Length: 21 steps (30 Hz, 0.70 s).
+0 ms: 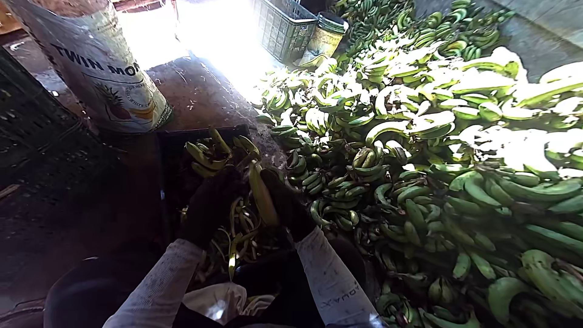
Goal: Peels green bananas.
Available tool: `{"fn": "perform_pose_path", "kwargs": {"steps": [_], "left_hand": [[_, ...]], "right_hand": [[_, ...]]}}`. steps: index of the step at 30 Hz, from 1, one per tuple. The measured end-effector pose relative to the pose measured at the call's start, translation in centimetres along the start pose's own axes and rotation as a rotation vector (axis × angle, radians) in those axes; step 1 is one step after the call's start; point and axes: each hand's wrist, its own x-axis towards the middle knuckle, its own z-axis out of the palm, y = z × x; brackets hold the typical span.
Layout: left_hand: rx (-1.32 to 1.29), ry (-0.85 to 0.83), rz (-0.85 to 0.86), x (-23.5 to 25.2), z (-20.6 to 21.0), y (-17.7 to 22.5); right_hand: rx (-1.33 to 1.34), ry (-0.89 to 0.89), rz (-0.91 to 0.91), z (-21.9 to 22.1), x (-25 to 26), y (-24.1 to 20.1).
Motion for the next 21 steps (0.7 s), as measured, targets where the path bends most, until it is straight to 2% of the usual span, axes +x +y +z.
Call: {"fn": "perform_pose_path", "kwargs": {"steps": [3, 6, 7, 10, 12, 15, 17, 19, 21], "left_hand": [[-0.046, 0.040, -0.061, 0.6, -0.6, -0.6], [-0.078, -0.016, -0.124, 0.3, -0.9, 0.0], [-0.056, -0.049, -0.111, 0.0, -0.9, 0.2], [0.121, -0.121, 0.102, -1.3, 0.0, 0.7], [0.223, -0.109, 0.287, -2.4, 0.5, 1.1], [0.297, -0.100, 0.394, -3.4, 1.3, 1.8], [0.290, -0.120, 0.327, -3.2, 2.0, 1.8], [0.237, -0.255, 0.075, -1.9, 1.8, 2.1], [0.126, -0.229, -0.126, -0.5, 1.5, 1.1]], "right_hand": [[-0.048, 0.004, 0.061, 0.9, -0.3, 0.1], [-0.045, 0.148, -0.067, -0.2, -0.1, 0.4], [0.041, 0.178, -0.089, -1.0, 0.2, 0.7], [0.228, 0.199, -0.131, -3.5, 0.8, 0.8], [0.338, 0.197, -0.109, -4.3, 0.9, 0.6], [0.445, 0.241, -0.033, -4.6, 1.0, 0.6], [0.345, 0.248, -0.001, -4.0, 0.8, 0.9], [0.229, 0.150, -0.034, -3.0, 0.5, 1.3], [0.122, 0.065, -0.039, -2.0, 0.2, 1.6]]}}
